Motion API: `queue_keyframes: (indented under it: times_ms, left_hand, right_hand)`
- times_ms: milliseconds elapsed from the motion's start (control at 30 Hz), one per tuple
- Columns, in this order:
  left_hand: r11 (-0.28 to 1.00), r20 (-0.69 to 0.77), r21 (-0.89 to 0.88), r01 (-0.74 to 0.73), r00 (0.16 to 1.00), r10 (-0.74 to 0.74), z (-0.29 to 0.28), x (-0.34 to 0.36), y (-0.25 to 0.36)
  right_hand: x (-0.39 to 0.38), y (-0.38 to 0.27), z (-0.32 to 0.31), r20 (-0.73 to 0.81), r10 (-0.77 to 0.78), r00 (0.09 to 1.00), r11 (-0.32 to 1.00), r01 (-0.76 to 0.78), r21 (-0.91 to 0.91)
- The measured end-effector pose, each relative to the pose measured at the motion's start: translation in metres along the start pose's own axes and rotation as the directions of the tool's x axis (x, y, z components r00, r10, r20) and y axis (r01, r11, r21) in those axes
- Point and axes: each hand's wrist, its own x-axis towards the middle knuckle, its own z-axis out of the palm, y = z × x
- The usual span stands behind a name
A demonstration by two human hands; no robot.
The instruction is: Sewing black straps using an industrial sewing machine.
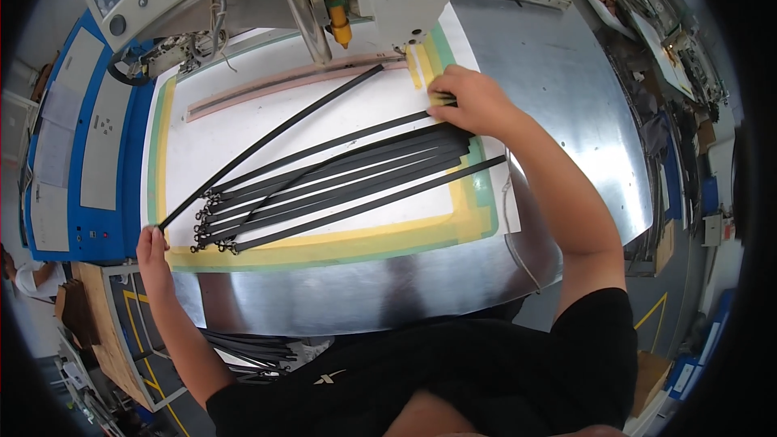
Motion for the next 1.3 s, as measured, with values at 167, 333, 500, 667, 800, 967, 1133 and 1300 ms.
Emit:
queue_keyframes:
  times_ms: [167, 333, 500, 667, 800, 967, 1133, 1300]
  left_hand:
    - [0.973, -0.094, -0.186, 0.136, 0.983, -0.156, 0.002, -0.051, -0.027]
    - [0.872, -0.099, -0.473, 0.126, 0.976, -0.195, -0.004, -0.075, -0.040]
    - [0.842, -0.089, -0.529, 0.108, 0.979, -0.181, -0.009, -0.078, -0.041]
    - [0.827, -0.067, -0.555, 0.088, 0.986, -0.150, -0.015, -0.080, -0.043]
    - [0.840, -0.080, -0.517, 0.166, 0.967, -0.240, -0.020, -0.074, -0.046]
    - [0.922, -0.250, 0.330, 0.205, 0.960, -0.124, -0.014, -0.065, -0.056]
    - [0.773, -0.180, 0.621, -0.129, 0.937, 0.301, 0.055, -0.037, 0.013]
    - [0.822, 0.147, 0.405, -0.401, 0.915, 0.375, 0.160, 0.018, 0.102]
  right_hand:
    - [0.023, -0.023, 0.012, -0.091, 0.100, 0.991, 0.993, -0.094, 0.068]
    - [0.044, -0.040, 0.031, -0.184, -0.010, 0.983, 0.999, 0.016, 0.034]
    - [0.063, -0.044, 0.048, -0.200, -0.079, 0.977, 0.991, 0.056, -0.118]
    - [0.071, -0.058, 0.043, -0.150, -0.020, 0.988, 0.986, -0.005, -0.165]
    - [0.068, -0.053, 0.046, -0.174, 0.031, 0.984, 0.996, -0.045, -0.078]
    - [0.001, -0.045, 0.025, -0.302, -0.015, 0.953, 0.991, 0.056, 0.125]
    - [-0.054, -0.047, 0.018, -0.243, -0.042, 0.969, 0.985, 0.081, 0.153]
    - [-0.087, -0.054, 0.053, -0.358, -0.216, 0.908, 0.960, 0.265, 0.093]
